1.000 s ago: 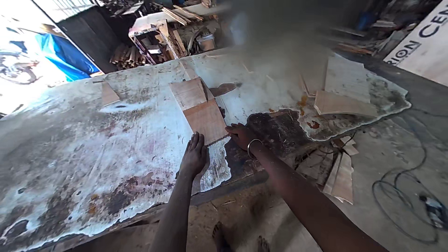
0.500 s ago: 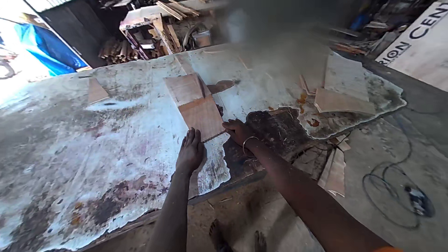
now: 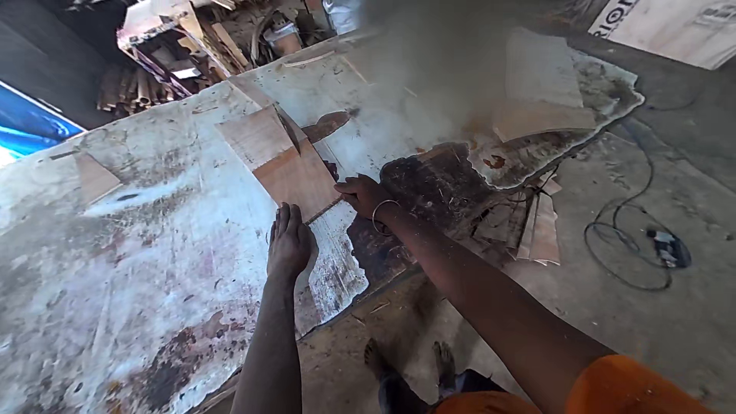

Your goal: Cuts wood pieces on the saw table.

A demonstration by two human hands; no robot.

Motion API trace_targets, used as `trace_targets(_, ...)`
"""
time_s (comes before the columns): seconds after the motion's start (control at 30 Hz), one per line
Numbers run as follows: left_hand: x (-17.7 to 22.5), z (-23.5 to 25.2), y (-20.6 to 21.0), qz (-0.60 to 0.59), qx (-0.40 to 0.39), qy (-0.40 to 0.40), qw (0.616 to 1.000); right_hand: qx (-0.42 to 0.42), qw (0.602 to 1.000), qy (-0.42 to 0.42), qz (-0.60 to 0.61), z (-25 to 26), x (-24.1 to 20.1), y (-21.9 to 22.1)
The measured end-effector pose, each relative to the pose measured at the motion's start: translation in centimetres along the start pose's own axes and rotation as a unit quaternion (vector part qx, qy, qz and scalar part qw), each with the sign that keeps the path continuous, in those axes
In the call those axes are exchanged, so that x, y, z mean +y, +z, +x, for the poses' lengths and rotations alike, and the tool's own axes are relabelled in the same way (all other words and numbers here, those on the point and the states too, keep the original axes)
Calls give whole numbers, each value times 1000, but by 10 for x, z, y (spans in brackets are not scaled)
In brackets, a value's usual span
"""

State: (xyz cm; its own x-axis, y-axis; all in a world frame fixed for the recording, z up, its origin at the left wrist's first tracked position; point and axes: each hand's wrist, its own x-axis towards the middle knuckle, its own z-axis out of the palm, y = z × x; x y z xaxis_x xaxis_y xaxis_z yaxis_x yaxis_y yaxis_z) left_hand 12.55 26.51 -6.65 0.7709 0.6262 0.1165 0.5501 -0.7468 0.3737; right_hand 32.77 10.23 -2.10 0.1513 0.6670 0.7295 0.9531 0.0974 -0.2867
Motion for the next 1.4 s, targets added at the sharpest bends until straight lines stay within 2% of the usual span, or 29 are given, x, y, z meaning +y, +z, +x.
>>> trace_targets(0.03, 0, 1, 0, -1, 1, -3, 1000, -36, 997, 39, 59, -11, 27, 29)
trace_targets(0.1, -2, 4, -1, -5, 4, -3, 1000, -170, 969, 164, 75, -6, 41, 47)
trace_targets(0.17, -6, 11, 1, -5, 7, 3, 1000, -212, 952, 209, 71, 4, 40, 48)
trace_targets(0.7, -31, 57, -4, -3, 16, 1, 1000, -207, 956, 200, 61, 43, 63, 75)
trace_targets(0.87, -29, 49, -3, -22, 28, 4, 999, -192, 955, 208, 93, 40, 64, 71)
trace_targets(1.07, -29, 42, -11, -39, 5, 31, 999, -213, 934, 253, 137, 49, 64, 56)
trace_targets(1.17, -33, 47, -11, -32, -5, 26, 999, -205, 940, 220, 162, 51, 75, 66)
trace_targets(1.23, -35, 52, -11, -25, -6, 27, 999, -230, 936, 202, 172, 54, 81, 65)
trace_targets(1.4, -35, 59, -11, -9, -10, 21, 1000, -216, 942, 199, 162, 60, 87, 71)
